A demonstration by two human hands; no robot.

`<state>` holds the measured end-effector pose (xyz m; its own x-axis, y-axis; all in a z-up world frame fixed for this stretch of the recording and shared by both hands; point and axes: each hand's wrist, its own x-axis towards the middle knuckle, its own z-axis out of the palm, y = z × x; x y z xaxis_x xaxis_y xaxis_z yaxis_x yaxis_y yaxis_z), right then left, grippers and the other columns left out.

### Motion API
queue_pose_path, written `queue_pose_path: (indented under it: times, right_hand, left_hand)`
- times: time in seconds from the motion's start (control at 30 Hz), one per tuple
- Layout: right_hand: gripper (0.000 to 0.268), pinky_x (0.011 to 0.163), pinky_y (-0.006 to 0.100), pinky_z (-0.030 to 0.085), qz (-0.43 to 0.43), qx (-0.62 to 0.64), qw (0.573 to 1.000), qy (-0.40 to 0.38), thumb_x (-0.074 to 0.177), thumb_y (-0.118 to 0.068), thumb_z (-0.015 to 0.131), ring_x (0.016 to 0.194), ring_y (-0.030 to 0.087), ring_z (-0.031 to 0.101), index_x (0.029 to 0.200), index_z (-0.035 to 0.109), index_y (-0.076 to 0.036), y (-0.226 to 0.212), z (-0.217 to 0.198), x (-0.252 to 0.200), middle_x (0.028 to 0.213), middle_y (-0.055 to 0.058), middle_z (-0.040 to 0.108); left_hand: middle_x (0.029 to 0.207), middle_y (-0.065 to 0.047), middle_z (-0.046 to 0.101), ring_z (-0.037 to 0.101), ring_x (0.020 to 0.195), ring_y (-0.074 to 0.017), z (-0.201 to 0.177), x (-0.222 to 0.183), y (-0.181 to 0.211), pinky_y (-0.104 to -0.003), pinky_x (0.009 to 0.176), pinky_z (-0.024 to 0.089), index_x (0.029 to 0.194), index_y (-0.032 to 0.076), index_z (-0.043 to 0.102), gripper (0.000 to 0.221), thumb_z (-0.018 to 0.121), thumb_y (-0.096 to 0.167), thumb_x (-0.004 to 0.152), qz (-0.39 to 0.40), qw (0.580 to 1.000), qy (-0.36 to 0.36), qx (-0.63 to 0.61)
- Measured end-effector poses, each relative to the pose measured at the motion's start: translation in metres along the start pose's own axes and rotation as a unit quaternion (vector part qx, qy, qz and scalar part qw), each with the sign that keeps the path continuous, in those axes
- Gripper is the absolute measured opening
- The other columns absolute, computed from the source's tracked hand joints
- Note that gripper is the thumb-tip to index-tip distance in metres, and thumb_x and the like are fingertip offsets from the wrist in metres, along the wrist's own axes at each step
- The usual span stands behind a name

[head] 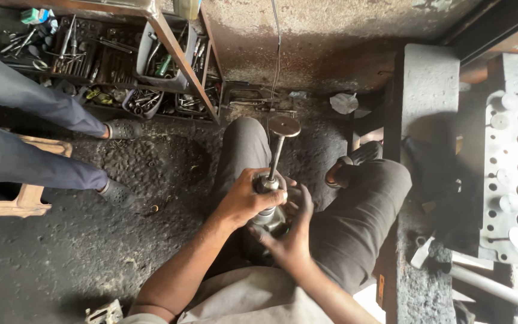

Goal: The person holds a metal valve against a spinning tool attached to a drill to clean its surface and then handles the valve to check progress.

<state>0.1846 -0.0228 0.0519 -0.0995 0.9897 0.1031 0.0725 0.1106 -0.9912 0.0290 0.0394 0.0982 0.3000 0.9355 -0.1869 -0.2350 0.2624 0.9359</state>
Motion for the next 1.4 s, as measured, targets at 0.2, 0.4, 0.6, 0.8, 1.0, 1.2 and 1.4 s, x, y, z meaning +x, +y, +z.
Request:
queue_pose_path:
  times: [0.2,0.4,0.6,0.8,1.0,1.2,1.4]
  right_hand:
    - [0.11,0.113,0.042,0.046,0.025,-0.052,0.976,-0.211,0.067,-0.023,0.097,0.134,0.029,0.052,0.154,0.034,-0.001,0.0,-0.022,0.035,0.142,0.018,0.051]
    - [0.105,0.11,0.042,0.048,0.038,-0.048,0.977,-0.205,0.066,-0.026,0.097,0.129,0.029,0.053,0.149,0.04,0.0,0.002,-0.019,0.035,0.137,0.016,0.055]
    - [0.095,0.104,0.041,0.05,0.038,-0.105,0.973,-0.202,0.064,-0.03,0.1,0.122,0.027,0.058,0.138,0.048,0.0,0.009,-0.022,0.034,0.128,0.016,0.054]
    - [0.087,0.1,0.038,0.056,0.161,0.025,0.953,-0.254,0.067,-0.032,0.093,0.116,0.022,0.065,0.137,0.05,-0.003,-0.004,-0.023,0.039,0.123,0.011,0.066]
    - [0.072,0.094,0.032,0.056,0.055,-0.034,0.964,-0.258,0.072,-0.022,0.094,0.11,0.017,0.068,0.129,0.056,0.0,-0.01,-0.022,0.042,0.118,0.01,0.07]
    - [0.043,0.081,0.032,0.06,0.11,0.008,0.959,-0.262,0.069,-0.018,0.09,0.085,0.015,0.071,0.103,0.07,0.001,-0.007,-0.017,0.046,0.092,0.005,0.076]
    - [0.049,0.082,0.031,0.06,0.097,-0.029,0.97,-0.219,0.066,-0.018,0.086,0.089,0.016,0.075,0.107,0.067,-0.001,-0.013,-0.017,0.044,0.095,0.006,0.077]
  left_hand:
    - [0.099,-0.018,0.08,0.074,0.105,-0.0259,-0.005,0.006,0.003,-0.039,0.097,0.057,0.093,-0.001,0.077,0.024,0.082,0.018,0.081,0.034,0.997,-0.041,0.064]
    - [0.1,-0.015,0.08,0.071,0.119,-0.0259,-0.004,0.008,0.001,-0.041,0.096,0.058,0.084,0.001,0.074,0.021,0.083,0.018,0.077,0.017,0.997,-0.008,0.076]
    - [0.092,-0.014,0.079,0.073,0.116,-0.0254,-0.003,0.009,0.002,-0.04,0.094,0.06,0.081,0.003,0.07,0.018,0.084,0.013,0.076,0.018,0.997,-0.026,0.065]
    - [0.081,-0.009,0.075,0.074,0.082,-0.0206,0.002,0.007,0.003,-0.034,0.072,0.058,0.083,0.003,0.069,0.022,0.087,0.015,0.077,-0.019,0.998,-0.027,0.046]
    - [0.072,-0.005,0.072,0.071,0.071,-0.0156,-0.004,0.01,-0.006,-0.03,0.064,0.058,0.079,0.006,0.07,0.026,0.089,0.022,0.073,-0.02,0.998,-0.042,0.046]
    - [0.074,-0.006,0.071,0.069,0.069,-0.015,-0.005,0.023,-0.001,-0.031,0.068,0.055,0.08,0.004,0.069,0.023,0.086,0.02,0.075,-0.015,0.987,-0.148,-0.056]
    - [0.06,-0.003,0.066,0.062,0.054,-0.0112,0.014,0.024,0.004,-0.029,0.052,0.049,0.072,0.003,0.068,0.02,0.078,0.019,0.078,-0.007,0.985,0.051,0.164]
